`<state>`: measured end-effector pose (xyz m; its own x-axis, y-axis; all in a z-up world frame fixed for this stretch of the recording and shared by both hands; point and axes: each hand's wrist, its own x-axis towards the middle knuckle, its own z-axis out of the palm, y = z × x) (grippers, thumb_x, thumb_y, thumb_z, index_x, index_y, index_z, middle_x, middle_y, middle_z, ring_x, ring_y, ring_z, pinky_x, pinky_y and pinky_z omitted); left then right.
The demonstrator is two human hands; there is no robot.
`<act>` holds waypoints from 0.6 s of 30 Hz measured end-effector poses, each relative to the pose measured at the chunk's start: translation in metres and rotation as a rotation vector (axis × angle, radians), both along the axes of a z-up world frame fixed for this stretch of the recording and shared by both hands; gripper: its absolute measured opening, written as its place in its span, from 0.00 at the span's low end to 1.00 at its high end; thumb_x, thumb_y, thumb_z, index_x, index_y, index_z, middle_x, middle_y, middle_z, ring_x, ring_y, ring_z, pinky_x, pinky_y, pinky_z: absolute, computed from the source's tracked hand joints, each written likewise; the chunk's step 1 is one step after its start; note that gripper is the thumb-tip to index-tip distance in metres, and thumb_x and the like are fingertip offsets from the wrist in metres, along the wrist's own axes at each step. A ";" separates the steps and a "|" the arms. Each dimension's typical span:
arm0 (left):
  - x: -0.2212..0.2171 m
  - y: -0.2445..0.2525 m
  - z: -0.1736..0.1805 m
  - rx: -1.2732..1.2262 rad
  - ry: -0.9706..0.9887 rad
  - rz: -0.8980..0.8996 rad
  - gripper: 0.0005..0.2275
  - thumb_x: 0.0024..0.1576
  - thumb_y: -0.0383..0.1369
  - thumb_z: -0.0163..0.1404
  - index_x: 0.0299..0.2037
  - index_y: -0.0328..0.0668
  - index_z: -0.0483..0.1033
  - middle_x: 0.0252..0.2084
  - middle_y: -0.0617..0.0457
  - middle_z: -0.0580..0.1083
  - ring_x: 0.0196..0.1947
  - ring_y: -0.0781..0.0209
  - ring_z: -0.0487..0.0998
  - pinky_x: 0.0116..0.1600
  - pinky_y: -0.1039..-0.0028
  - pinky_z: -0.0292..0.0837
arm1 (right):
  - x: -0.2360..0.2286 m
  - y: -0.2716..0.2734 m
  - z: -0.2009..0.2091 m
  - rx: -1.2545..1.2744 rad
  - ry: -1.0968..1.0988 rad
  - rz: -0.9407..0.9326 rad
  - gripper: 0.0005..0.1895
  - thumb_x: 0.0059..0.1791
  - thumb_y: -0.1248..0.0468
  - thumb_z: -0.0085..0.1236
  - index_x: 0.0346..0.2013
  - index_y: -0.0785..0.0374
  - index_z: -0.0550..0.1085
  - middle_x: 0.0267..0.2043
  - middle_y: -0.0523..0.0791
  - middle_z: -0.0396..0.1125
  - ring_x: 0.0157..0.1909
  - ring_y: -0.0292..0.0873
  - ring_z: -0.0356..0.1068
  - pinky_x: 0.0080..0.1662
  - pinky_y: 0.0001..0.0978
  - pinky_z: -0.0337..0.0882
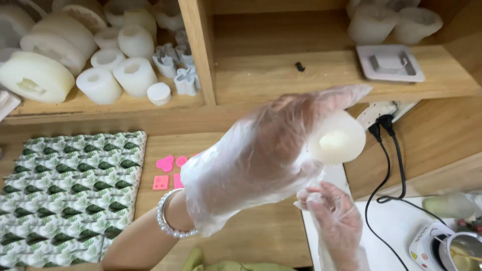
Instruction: The recorder is selecting, inspecting, and organizing various silicone molds on a workbench in a candle-making studio.
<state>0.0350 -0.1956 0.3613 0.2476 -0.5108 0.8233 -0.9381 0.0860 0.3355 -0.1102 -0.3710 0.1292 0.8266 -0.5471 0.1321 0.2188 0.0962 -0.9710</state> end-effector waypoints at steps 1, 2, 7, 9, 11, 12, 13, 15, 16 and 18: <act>-0.008 0.007 -0.007 0.052 0.056 -0.015 0.30 0.54 0.25 0.62 0.66 0.43 0.62 0.62 0.51 0.72 0.57 0.53 0.79 0.65 0.67 0.77 | -0.002 0.003 0.013 0.083 -0.085 0.042 0.26 0.51 0.67 0.59 0.61 0.71 0.64 0.51 0.56 0.71 0.48 0.48 0.76 0.50 0.45 0.79; -0.015 0.013 -0.014 0.104 0.111 -0.032 0.32 0.53 0.24 0.61 0.68 0.41 0.61 0.62 0.49 0.71 0.58 0.51 0.78 0.65 0.65 0.77 | -0.003 0.007 0.026 0.168 -0.170 0.081 0.29 0.53 0.62 0.61 0.63 0.71 0.63 0.52 0.57 0.71 0.49 0.50 0.76 0.51 0.46 0.78; -0.040 0.030 -0.081 0.187 0.279 0.047 0.31 0.53 0.29 0.65 0.65 0.40 0.62 0.57 0.46 0.74 0.52 0.46 0.78 0.53 0.63 0.77 | 0.000 0.011 0.022 0.210 -0.086 0.333 0.41 0.47 0.51 0.66 0.66 0.74 0.64 0.54 0.53 0.72 0.53 0.48 0.74 0.52 0.44 0.77; -0.045 0.031 -0.103 0.177 0.376 0.051 0.31 0.52 0.33 0.68 0.63 0.41 0.64 0.51 0.46 0.76 0.49 0.47 0.80 0.50 0.63 0.78 | 0.000 0.009 -0.004 0.207 -0.033 0.345 0.44 0.45 0.52 0.70 0.67 0.73 0.63 0.52 0.51 0.71 0.52 0.47 0.73 0.50 0.45 0.78; -0.049 0.036 -0.123 0.197 0.417 0.071 0.32 0.48 0.25 0.62 0.65 0.37 0.63 0.48 0.45 0.77 0.48 0.44 0.80 0.50 0.61 0.78 | 0.002 0.023 -0.002 0.185 0.058 0.387 0.38 0.44 0.54 0.69 0.61 0.74 0.66 0.53 0.50 0.73 0.53 0.43 0.73 0.51 0.37 0.76; -0.050 0.036 -0.131 0.200 0.423 0.066 0.32 0.48 0.25 0.62 0.65 0.37 0.63 0.48 0.45 0.77 0.48 0.44 0.80 0.50 0.61 0.78 | 0.003 0.022 -0.011 0.188 0.064 0.383 0.38 0.44 0.54 0.69 0.61 0.74 0.66 0.53 0.50 0.73 0.53 0.43 0.73 0.51 0.37 0.76; -0.051 0.037 -0.139 0.174 0.456 0.089 0.31 0.50 0.25 0.62 0.65 0.37 0.65 0.48 0.47 0.78 0.47 0.44 0.81 0.49 0.62 0.78 | 0.003 0.022 -0.020 0.186 0.169 0.344 0.34 0.44 0.57 0.69 0.58 0.75 0.69 0.49 0.51 0.74 0.48 0.44 0.74 0.47 0.38 0.77; -0.052 0.039 -0.155 0.155 0.496 0.116 0.29 0.51 0.25 0.62 0.64 0.36 0.66 0.48 0.48 0.79 0.46 0.45 0.82 0.48 0.63 0.78 | 0.003 0.018 -0.039 0.192 0.282 0.310 0.31 0.44 0.59 0.69 0.56 0.75 0.72 0.46 0.52 0.75 0.42 0.44 0.74 0.43 0.38 0.77; -0.051 0.039 -0.162 0.188 0.553 0.099 0.29 0.53 0.25 0.61 0.65 0.36 0.66 0.46 0.49 0.80 0.45 0.47 0.82 0.48 0.63 0.79 | 0.004 0.014 -0.049 0.177 0.278 0.320 0.28 0.45 0.60 0.67 0.55 0.75 0.73 0.43 0.52 0.75 0.40 0.44 0.74 0.40 0.37 0.77; -0.050 0.039 -0.177 0.232 0.627 0.095 0.28 0.55 0.25 0.60 0.66 0.36 0.66 0.44 0.51 0.80 0.44 0.48 0.83 0.47 0.64 0.79 | 0.010 0.007 -0.070 0.176 0.289 0.340 0.26 0.46 0.61 0.65 0.54 0.74 0.74 0.41 0.52 0.75 0.37 0.44 0.75 0.38 0.36 0.76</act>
<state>-0.0151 -0.1563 0.1846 0.6957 -0.6092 0.3806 -0.5594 -0.1272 0.8191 -0.1002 -0.3641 0.0596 0.9518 -0.2323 -0.2002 -0.1306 0.2839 -0.9499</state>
